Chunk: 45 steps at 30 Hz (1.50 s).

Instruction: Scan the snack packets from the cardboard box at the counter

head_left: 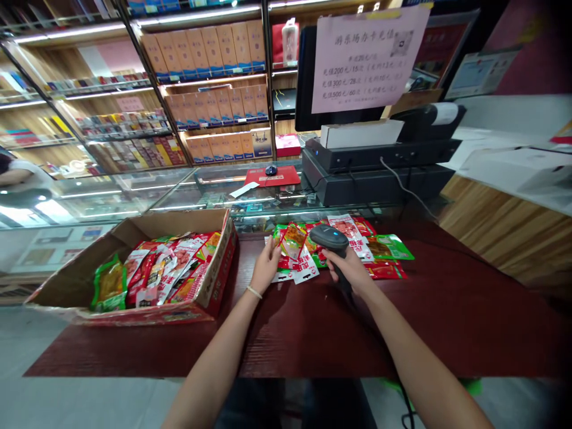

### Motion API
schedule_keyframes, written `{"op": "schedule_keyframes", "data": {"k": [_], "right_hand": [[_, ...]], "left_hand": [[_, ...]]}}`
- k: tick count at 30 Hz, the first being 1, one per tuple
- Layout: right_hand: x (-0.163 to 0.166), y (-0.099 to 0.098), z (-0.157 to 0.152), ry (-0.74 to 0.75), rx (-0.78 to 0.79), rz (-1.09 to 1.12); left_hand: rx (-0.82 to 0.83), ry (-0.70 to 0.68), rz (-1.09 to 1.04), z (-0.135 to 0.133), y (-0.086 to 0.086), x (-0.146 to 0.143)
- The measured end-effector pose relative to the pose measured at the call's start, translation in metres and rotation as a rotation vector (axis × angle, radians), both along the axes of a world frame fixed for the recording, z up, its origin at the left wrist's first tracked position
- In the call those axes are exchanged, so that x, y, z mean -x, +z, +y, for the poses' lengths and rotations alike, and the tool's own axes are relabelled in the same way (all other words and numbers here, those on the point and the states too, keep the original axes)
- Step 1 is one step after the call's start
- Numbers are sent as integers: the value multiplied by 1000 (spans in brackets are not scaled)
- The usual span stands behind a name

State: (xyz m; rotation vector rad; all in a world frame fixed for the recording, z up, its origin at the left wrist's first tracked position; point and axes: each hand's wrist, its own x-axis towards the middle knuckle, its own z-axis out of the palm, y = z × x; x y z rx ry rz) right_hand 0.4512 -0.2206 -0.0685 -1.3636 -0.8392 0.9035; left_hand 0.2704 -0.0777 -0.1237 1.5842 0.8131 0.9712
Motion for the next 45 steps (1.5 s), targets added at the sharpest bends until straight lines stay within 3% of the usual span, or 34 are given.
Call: {"op": "schedule_keyframes", "data": {"k": [4,8,11,14,19,22,28,32,36,40,45], "right_hand": [[2,-4,0,20,-32,-12],[9,5,1,23,-31,-29],[18,22,3,45,-37,-84],[33,41,7,87,-52,-125],[74,59,28,210,-64,-146],[105,63,46,283,-68,-180],[160,72,75,367,-56,-232],[185,76,92,404,-42,-250],[202,78,104,436,-46,-251],[208,73,110,466,-51,-237],[206,63,114,479,-54,-256]], "left_hand": [[-78,-93,-11,-2,-3,-1],[-239,-43,20,-6,7,-2],[-326,-1,3,-14,33,6],[-351,13,-17,-25,70,28],[-391,-41,27,-32,130,95],[-423,-5,157,-18,147,145],[-453,273,470,36,138,236],[-450,294,664,73,124,272],[-439,208,956,100,106,281],[-435,112,1239,108,94,276],[-453,89,1337,103,93,270]]}}
